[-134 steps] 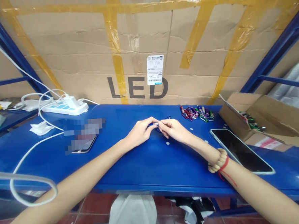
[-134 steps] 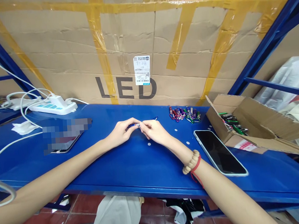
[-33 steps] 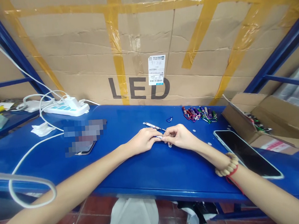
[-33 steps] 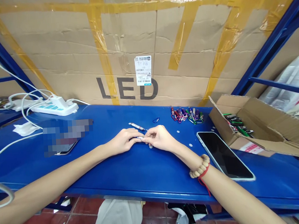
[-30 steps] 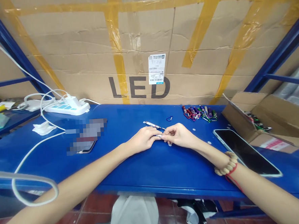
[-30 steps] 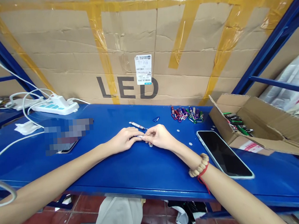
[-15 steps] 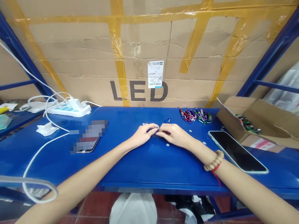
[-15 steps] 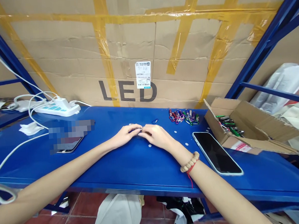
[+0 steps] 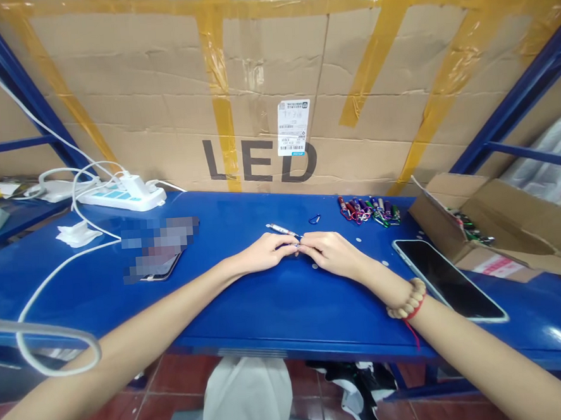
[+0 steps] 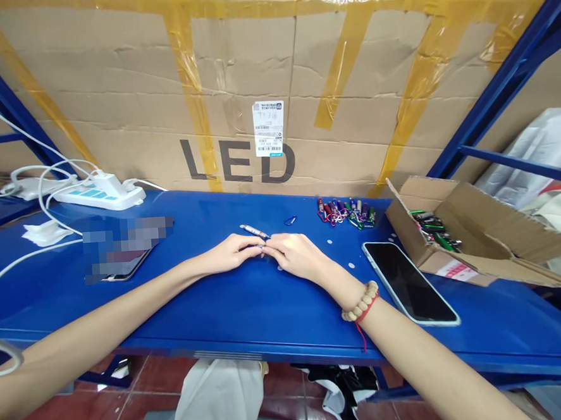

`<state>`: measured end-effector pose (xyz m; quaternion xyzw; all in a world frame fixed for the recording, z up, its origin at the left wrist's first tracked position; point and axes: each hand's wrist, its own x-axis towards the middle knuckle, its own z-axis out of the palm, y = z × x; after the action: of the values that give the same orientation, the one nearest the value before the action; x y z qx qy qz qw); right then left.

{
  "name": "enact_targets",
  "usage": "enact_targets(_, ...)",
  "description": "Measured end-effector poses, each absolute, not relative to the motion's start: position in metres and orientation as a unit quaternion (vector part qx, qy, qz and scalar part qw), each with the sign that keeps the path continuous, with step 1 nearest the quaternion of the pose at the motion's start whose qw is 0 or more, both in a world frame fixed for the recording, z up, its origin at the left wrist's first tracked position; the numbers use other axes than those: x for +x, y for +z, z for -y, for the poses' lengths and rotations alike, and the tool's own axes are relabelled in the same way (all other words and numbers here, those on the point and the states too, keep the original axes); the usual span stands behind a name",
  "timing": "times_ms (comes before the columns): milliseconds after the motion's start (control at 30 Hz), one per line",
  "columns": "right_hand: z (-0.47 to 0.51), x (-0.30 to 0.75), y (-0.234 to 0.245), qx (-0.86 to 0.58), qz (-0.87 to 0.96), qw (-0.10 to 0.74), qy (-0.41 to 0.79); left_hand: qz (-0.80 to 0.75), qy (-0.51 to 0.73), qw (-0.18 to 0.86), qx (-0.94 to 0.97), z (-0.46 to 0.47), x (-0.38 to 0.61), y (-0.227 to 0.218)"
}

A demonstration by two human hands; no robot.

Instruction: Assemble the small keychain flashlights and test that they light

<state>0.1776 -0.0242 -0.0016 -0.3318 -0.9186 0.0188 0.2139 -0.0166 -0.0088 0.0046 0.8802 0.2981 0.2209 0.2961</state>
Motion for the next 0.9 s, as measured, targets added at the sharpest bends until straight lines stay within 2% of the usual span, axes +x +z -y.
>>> enact_targets(267, 0.032, 0.172, -0.005, -0.411, 0.885, 0.201, 0.082, -0.291, 0.230, 0.232, 0.899, 0.013, -0.013, -0.001)
enact_targets(567, 0.037, 0.166, -0.002, -0.478, 0.848, 0.195, 0.116, -0.294, 0.232, 0.213, 0.902, 0.017, -0.012, -0.006)
enact_targets(667, 0.036, 0.166, 0.000, -0.469, 0.836, 0.221, 0.179, -0.288, 0.243, 0.216, 0.901, 0.016, -0.011, -0.004)
enact_targets(767, 0.032, 0.167, 0.002, -0.455, 0.808, 0.291, 0.235, -0.309, 0.294, 0.242, 0.871, 0.016, -0.006, 0.000)
enact_targets(900, 0.028, 0.166, 0.004, -0.450, 0.791, 0.344, 0.231, -0.331, 0.332, 0.284, 0.836, 0.018, 0.000, 0.006)
